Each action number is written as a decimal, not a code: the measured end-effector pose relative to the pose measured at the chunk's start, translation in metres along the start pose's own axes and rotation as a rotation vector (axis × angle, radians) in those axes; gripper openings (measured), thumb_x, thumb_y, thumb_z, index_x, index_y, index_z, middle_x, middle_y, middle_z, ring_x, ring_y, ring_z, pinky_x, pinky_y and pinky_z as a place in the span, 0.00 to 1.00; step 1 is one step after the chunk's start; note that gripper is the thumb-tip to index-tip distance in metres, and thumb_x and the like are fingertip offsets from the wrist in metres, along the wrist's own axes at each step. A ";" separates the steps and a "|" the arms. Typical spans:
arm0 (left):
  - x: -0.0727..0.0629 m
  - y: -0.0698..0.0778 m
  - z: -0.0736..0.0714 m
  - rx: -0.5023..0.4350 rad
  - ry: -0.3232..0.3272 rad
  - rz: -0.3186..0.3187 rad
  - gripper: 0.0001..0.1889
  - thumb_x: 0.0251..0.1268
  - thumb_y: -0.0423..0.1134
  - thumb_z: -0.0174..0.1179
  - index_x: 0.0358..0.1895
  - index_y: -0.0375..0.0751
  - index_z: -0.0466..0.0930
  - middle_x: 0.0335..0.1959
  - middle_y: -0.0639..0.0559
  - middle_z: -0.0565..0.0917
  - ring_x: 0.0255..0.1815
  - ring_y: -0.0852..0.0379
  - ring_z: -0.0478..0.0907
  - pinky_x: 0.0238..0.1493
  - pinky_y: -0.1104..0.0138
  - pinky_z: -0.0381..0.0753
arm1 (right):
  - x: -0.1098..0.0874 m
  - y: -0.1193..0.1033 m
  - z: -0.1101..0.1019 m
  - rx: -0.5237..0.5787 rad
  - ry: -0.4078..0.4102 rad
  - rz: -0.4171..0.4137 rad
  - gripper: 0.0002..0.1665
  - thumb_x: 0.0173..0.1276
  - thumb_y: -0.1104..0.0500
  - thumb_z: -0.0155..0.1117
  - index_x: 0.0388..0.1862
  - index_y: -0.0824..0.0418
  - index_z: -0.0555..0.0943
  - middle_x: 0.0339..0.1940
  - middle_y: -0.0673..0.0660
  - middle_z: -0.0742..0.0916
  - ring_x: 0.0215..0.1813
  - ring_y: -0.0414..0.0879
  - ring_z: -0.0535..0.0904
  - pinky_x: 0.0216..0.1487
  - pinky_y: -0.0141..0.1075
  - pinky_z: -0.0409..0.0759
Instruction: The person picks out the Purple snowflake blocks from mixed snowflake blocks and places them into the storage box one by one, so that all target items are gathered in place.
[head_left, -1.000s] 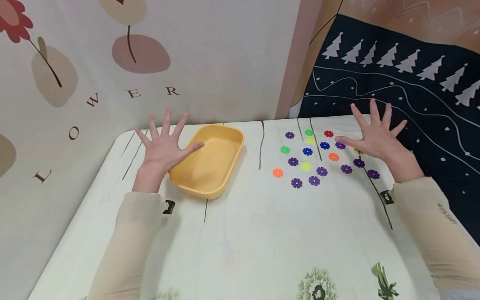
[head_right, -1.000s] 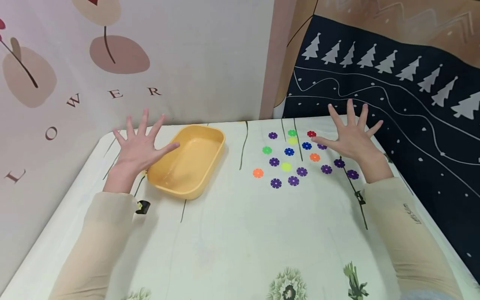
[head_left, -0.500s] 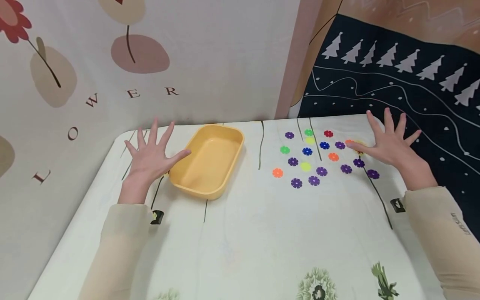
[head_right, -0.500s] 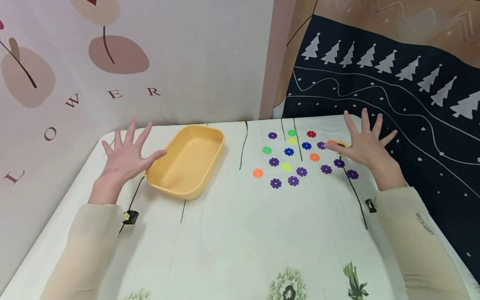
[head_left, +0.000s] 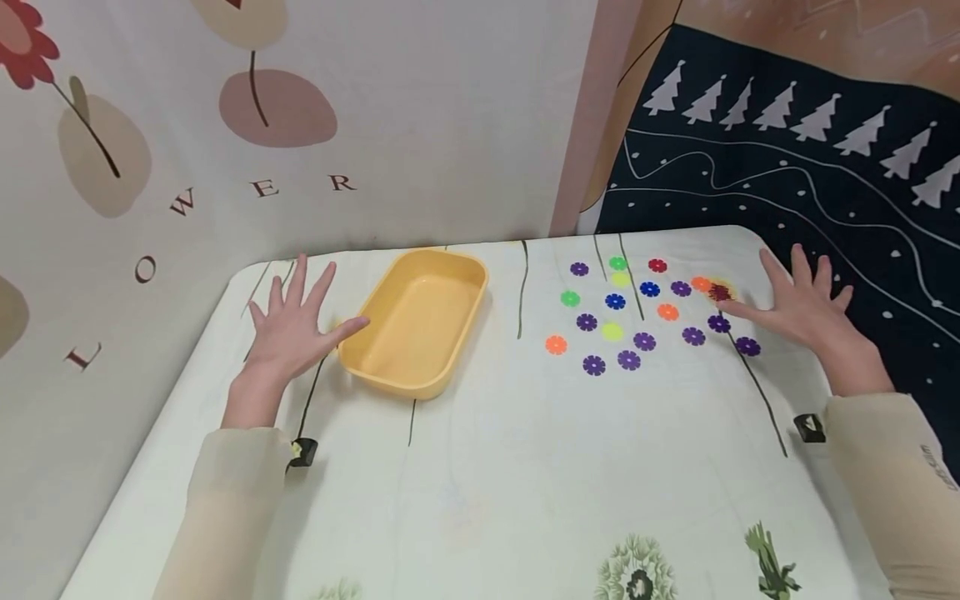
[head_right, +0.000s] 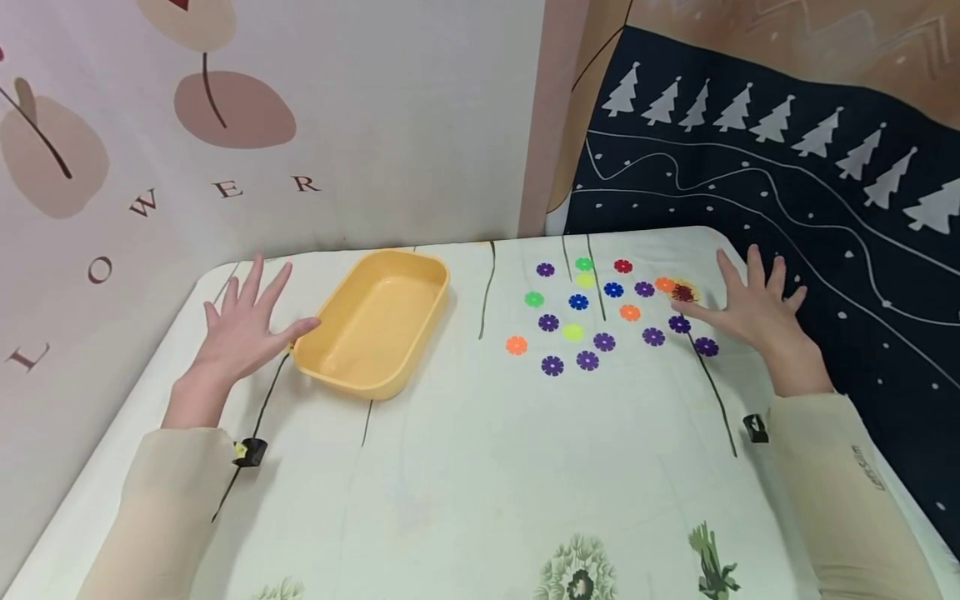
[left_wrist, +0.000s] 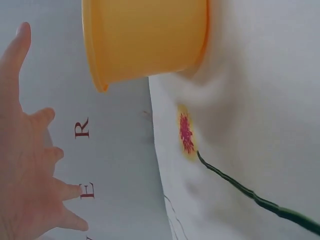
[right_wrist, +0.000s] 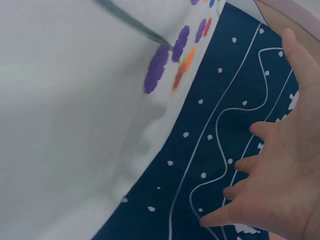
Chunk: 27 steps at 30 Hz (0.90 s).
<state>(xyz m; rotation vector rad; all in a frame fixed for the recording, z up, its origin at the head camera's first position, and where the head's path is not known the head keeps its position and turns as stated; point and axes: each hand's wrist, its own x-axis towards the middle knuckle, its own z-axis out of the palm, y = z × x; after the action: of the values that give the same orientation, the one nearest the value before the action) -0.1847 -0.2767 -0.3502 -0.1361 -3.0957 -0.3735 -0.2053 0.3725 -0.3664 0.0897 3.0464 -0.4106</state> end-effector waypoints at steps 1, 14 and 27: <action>-0.001 -0.001 0.001 -0.006 -0.005 0.001 0.52 0.61 0.77 0.48 0.81 0.63 0.32 0.82 0.52 0.22 0.79 0.23 0.30 0.64 0.19 0.31 | -0.001 0.002 0.001 0.002 -0.007 0.001 0.67 0.63 0.25 0.54 0.82 0.60 0.34 0.77 0.78 0.33 0.75 0.82 0.24 0.65 0.83 0.30; -0.011 -0.012 0.013 -0.126 -0.075 0.030 0.54 0.61 0.70 0.57 0.82 0.57 0.36 0.83 0.39 0.36 0.80 0.24 0.32 0.67 0.21 0.30 | -0.007 0.029 0.007 0.059 -0.195 0.043 0.66 0.65 0.29 0.59 0.78 0.76 0.44 0.74 0.85 0.46 0.74 0.81 0.43 0.69 0.77 0.48; -0.018 -0.016 0.025 -0.377 -0.246 0.025 0.58 0.58 0.63 0.67 0.82 0.59 0.34 0.84 0.44 0.42 0.82 0.33 0.42 0.73 0.28 0.51 | -0.013 0.042 0.013 0.080 -0.214 0.027 0.50 0.65 0.41 0.67 0.69 0.77 0.62 0.61 0.82 0.70 0.56 0.73 0.70 0.57 0.65 0.75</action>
<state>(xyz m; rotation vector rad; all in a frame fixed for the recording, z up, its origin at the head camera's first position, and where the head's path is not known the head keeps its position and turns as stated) -0.1685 -0.2873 -0.3785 -0.2431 -3.2145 -1.0090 -0.1887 0.4090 -0.3894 0.0846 2.8156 -0.5055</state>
